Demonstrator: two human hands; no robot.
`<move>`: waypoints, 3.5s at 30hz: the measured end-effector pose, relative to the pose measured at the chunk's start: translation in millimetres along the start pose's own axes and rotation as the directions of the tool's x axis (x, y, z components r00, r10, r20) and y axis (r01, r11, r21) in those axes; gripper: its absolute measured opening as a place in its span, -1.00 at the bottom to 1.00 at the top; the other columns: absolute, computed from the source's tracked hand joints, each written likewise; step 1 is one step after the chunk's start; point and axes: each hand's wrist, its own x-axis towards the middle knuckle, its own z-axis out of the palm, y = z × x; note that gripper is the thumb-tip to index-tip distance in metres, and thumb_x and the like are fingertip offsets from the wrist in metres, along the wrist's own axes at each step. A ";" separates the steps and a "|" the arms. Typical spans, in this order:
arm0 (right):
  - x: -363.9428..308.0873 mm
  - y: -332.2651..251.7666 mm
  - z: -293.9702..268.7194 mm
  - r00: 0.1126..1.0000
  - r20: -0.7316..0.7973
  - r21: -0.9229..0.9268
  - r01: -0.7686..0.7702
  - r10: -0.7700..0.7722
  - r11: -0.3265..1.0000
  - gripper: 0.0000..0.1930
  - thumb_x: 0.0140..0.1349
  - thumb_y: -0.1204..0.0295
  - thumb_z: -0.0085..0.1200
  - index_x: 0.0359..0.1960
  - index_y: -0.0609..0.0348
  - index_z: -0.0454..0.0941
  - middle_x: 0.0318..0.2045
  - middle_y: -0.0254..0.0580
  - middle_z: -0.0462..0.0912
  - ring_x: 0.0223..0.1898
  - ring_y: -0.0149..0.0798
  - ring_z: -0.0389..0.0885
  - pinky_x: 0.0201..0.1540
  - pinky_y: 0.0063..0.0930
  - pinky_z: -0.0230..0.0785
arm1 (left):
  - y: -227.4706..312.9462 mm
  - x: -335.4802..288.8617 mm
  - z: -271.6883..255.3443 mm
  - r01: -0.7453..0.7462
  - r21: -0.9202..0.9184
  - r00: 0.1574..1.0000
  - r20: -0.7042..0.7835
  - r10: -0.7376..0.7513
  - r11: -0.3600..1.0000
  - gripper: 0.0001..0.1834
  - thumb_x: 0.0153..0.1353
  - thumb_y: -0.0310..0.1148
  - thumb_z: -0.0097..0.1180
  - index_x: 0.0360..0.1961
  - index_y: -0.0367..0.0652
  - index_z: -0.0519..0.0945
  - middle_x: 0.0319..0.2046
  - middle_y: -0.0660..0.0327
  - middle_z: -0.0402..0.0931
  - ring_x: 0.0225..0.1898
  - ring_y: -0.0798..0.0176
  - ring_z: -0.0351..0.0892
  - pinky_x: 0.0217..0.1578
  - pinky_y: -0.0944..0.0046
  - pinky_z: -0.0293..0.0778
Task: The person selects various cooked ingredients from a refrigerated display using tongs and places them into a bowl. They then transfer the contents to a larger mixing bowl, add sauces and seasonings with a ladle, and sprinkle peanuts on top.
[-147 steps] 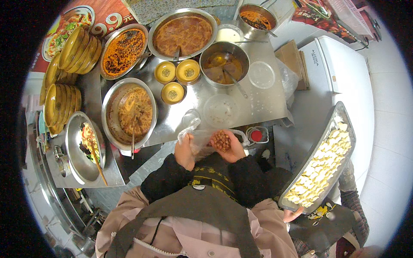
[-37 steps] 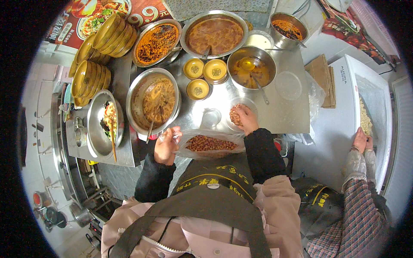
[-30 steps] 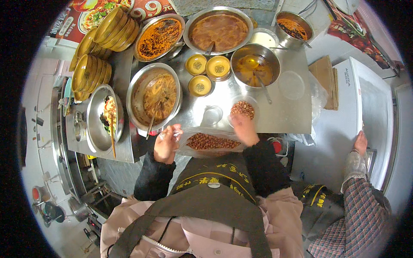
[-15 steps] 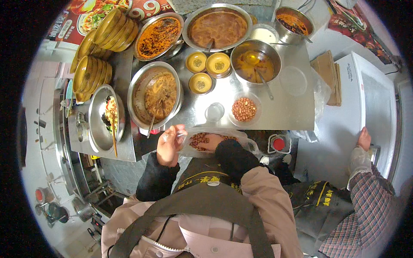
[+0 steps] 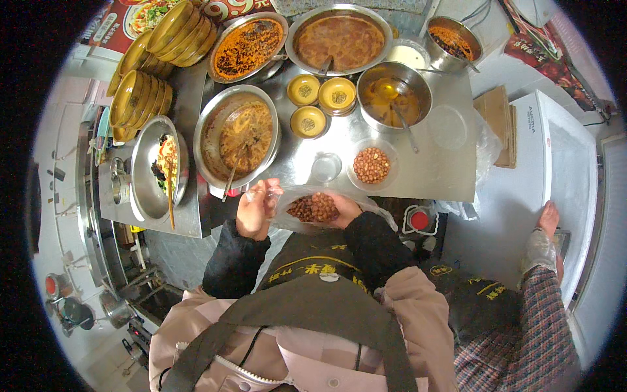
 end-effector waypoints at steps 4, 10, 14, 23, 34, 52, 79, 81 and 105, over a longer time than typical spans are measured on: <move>-3.5 -0.7 3.6 0.998 0.016 0.018 0.060 -0.060 0.998 -0.68 0.34 0.24 -0.22 -0.10 0.22 0.45 -0.10 -0.16 0.56 -0.07 -0.20 0.53 0.04 -0.19 0.38 | 0.0 0.2 1.3 -0.018 0.030 1.000 -0.012 0.018 0.999 -0.67 0.38 -0.16 -0.20 -0.11 -0.20 0.46 -0.41 0.34 0.50 -0.56 0.56 0.20 -0.61 0.54 0.09; -12.5 3.2 4.0 0.986 -0.011 0.030 0.168 -0.167 0.985 -0.72 0.33 0.27 -0.20 -0.13 0.18 0.46 -0.13 -0.19 0.57 -0.10 -0.23 0.54 0.04 -0.27 0.38 | -0.5 0.8 2.4 -0.020 0.024 1.000 -0.019 0.021 1.000 -0.67 0.38 -0.17 -0.21 -0.12 -0.20 0.46 -0.40 0.34 0.50 -0.57 0.56 0.20 -0.62 0.53 0.09; -19.2 0.4 -0.9 0.982 -0.038 0.053 0.185 -0.183 0.981 -0.74 0.33 0.30 -0.20 -0.15 0.18 0.46 -0.14 -0.20 0.57 -0.10 -0.23 0.54 0.05 -0.27 0.38 | -1.5 1.9 2.6 -0.037 0.045 0.999 -0.008 0.038 0.998 -0.67 0.38 -0.16 -0.22 -0.13 -0.20 0.46 -0.41 0.34 0.49 -0.58 0.56 0.20 -0.62 0.52 0.09; -25.2 2.7 -0.6 0.992 -0.001 0.115 0.126 -0.126 0.985 -0.75 0.33 0.29 -0.20 -0.17 0.17 0.46 -0.16 -0.19 0.57 -0.10 -0.24 0.53 0.04 -0.27 0.38 | -1.3 1.6 0.4 -0.028 -0.006 1.000 -0.009 0.027 1.000 -0.67 0.38 -0.18 -0.21 -0.14 -0.21 0.47 -0.42 0.33 0.50 -0.57 0.57 0.21 -0.62 0.55 0.11; -61.2 -41.6 1.0 0.966 -0.084 0.389 0.256 -0.243 0.885 -0.75 0.31 0.32 -0.16 -0.17 0.26 0.42 -0.14 -0.04 0.54 -0.02 -0.09 0.48 0.07 -0.17 0.37 | -3.0 2.6 -1.7 -0.029 0.019 0.999 -0.021 0.029 0.999 -0.69 0.37 -0.17 -0.19 -0.14 -0.17 0.48 -0.43 0.36 0.49 -0.57 0.55 0.21 -0.62 0.51 0.10; -72.3 -40.8 18.6 0.847 -0.075 -0.724 0.317 -0.526 0.613 -0.70 0.30 0.33 -0.15 -0.03 0.17 0.48 -0.15 -0.31 0.57 -0.10 -0.38 0.51 -0.01 -0.36 0.33 | -3.7 -1.5 -3.1 -0.001 0.006 1.000 -0.028 0.001 1.000 -0.68 0.37 -0.17 -0.20 -0.14 -0.19 0.47 -0.42 0.33 0.50 -0.57 0.55 0.19 -0.61 0.51 0.10; 47.0 45.4 -58.4 0.997 -0.014 -0.999 -0.011 -0.080 0.033 -0.46 0.06 0.07 0.15 -0.06 0.28 0.51 -0.13 -0.01 0.58 -0.14 -0.14 0.55 -0.02 -0.38 0.34 | -4.6 -18.9 10.5 0.032 0.012 0.999 0.019 -0.032 0.999 -0.69 0.37 -0.17 -0.18 -0.16 -0.18 0.46 -0.44 0.35 0.48 -0.58 0.55 0.22 -0.63 0.52 0.10; 39.5 38.3 -45.2 0.996 -0.072 -0.968 -0.055 -0.059 0.246 -0.64 0.14 0.22 0.13 -0.14 0.23 0.55 -0.19 -0.12 0.63 -0.21 -0.24 0.59 -0.12 -0.43 0.41 | -4.4 -19.9 8.4 0.031 0.008 0.999 0.027 -0.031 0.999 -0.69 0.37 -0.17 -0.18 -0.16 -0.18 0.46 -0.44 0.35 0.48 -0.58 0.55 0.22 -0.63 0.51 0.11; -18.4 8.6 -15.2 0.986 -0.017 0.098 0.166 -0.165 0.981 -0.75 0.35 0.30 -0.20 -0.23 0.22 0.45 -0.21 -0.13 0.56 -0.16 -0.20 0.55 -0.11 -0.32 0.49 | -2.4 0.4 2.9 -0.002 0.001 1.000 0.001 0.002 1.000 -0.67 0.37 -0.17 -0.20 -0.16 -0.22 0.46 -0.46 0.35 0.49 -0.62 0.56 0.19 -0.67 0.52 0.10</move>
